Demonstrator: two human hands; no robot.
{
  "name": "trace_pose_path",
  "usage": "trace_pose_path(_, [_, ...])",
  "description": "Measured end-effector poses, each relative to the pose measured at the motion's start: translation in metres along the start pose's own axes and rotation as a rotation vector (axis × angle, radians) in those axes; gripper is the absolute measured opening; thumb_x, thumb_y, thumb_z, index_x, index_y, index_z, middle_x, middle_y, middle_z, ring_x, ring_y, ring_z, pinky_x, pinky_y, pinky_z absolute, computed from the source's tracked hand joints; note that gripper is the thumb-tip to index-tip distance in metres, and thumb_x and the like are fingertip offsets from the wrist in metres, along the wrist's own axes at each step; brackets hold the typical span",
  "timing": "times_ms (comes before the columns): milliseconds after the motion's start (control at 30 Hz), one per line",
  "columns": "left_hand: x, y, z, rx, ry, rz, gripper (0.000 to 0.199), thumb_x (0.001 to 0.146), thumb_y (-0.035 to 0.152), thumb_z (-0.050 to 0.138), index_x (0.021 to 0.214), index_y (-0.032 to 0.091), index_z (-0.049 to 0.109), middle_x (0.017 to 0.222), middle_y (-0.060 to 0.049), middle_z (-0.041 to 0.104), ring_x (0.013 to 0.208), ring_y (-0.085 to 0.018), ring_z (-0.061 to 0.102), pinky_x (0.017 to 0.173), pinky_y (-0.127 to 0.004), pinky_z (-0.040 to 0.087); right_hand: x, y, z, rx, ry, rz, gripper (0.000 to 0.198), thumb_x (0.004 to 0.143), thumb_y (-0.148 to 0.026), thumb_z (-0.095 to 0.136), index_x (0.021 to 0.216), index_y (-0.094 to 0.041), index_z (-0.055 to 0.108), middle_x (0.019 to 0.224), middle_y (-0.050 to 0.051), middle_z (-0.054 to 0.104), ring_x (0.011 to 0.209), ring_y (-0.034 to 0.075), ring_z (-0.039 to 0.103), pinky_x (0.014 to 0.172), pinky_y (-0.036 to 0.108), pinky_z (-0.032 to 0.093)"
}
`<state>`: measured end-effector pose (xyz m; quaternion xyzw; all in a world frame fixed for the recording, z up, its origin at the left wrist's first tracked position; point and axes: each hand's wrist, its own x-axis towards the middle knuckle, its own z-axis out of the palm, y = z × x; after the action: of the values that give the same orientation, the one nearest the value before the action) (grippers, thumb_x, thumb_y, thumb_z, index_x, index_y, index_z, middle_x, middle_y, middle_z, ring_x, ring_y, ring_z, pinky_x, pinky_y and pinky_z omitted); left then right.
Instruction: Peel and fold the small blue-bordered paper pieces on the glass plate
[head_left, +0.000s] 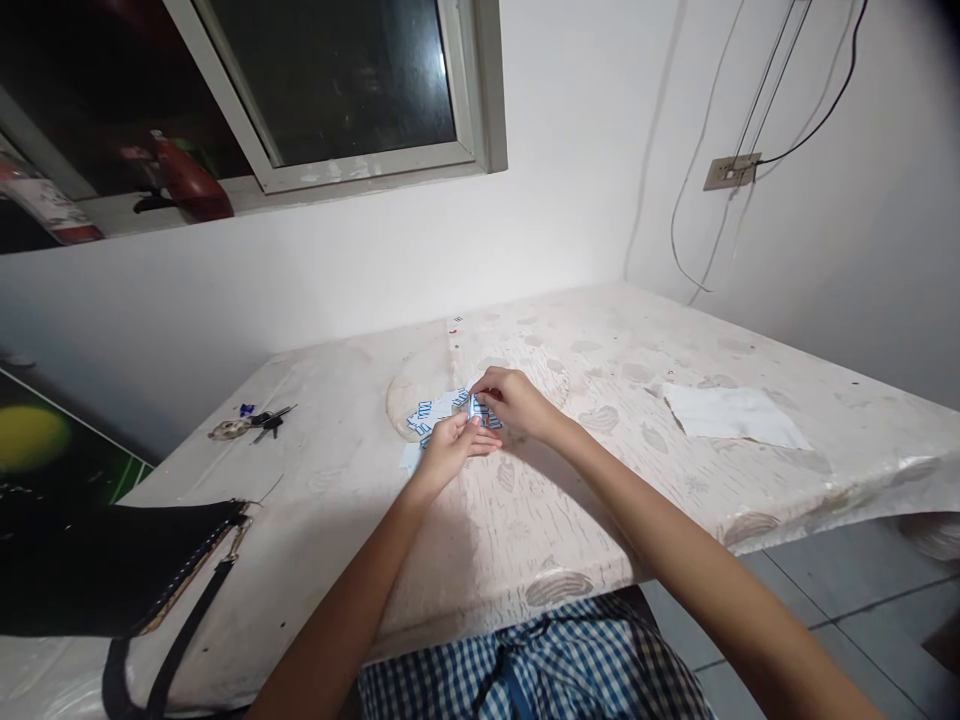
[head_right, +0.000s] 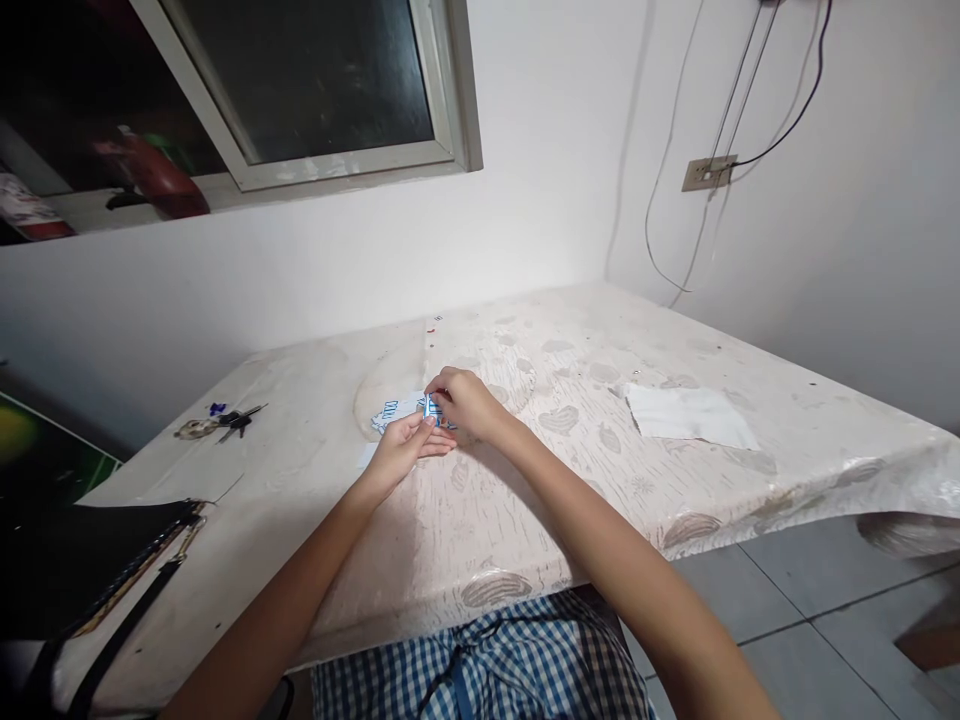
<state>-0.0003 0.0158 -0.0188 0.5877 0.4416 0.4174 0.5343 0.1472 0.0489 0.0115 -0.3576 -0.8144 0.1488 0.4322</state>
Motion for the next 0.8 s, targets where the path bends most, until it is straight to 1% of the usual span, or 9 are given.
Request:
trace_pose_path(100, [-0.0016,0.0023,0.0004,-0.005,0.009,0.007,0.041,0.073,0.052,0.058,0.084,0.013,0.053,0.079,-0.011,0.069,0.073,-0.021,0.068,0.073,-0.034,0.054,-0.0006,-0.0018,0.0008,-0.021,-0.004,-0.014,0.021,0.076,-0.002,0.049,0.082,-0.012,0.066,0.076,0.005,0.061,0.065,0.01,0.051,0.064,0.023,0.04])
trace_pose_path(300, [-0.004,0.0051,0.0015,0.002,-0.017,0.022,0.04,0.074,0.052,0.057,0.084,0.013,0.053,0.082,-0.011,0.069,0.078,-0.021,0.068,0.076,-0.035,0.053,-0.0012,-0.0047,0.0022,0.029,0.023,0.054,0.018,0.075,-0.003,0.05,0.079,-0.012,0.064,0.075,0.004,0.062,0.063,0.009,0.052,0.061,0.022,0.04])
trace_pose_path(467, [-0.0044,0.0055,0.0019,0.016,-0.037,0.04,0.04,0.075,0.052,0.055,0.083,0.013,0.052,0.084,-0.012,0.069,0.078,-0.021,0.068,0.075,-0.034,0.053,-0.0016,-0.005,0.0015,0.043,0.016,0.042,0.016,0.076,-0.004,0.05,0.078,-0.012,0.064,0.075,0.004,0.061,0.064,0.01,0.051,0.062,0.022,0.04])
trace_pose_path(633, [-0.0049,0.0062,0.0029,0.023,-0.044,0.06,0.04,0.076,0.052,0.054,0.083,0.013,0.052,0.081,-0.012,0.069,0.078,-0.021,0.068,0.074,-0.034,0.053,-0.0014,-0.0031,0.0016,0.052,-0.003,0.031,0.016,0.075,-0.003,0.05,0.076,-0.013,0.064,0.076,0.003,0.059,0.064,0.009,0.05,0.063,0.023,0.04])
trace_pose_path(800, [-0.0044,0.0062,0.0042,0.023,-0.027,0.072,0.042,0.075,0.054,0.053,0.084,0.012,0.053,0.083,-0.012,0.069,0.075,-0.022,0.068,0.071,-0.033,0.054,-0.0012,-0.002,0.0027,0.075,-0.017,0.085,0.013,0.075,-0.007,0.054,0.078,-0.013,0.065,0.081,0.003,0.055,0.066,0.009,0.049,0.064,0.023,0.041])
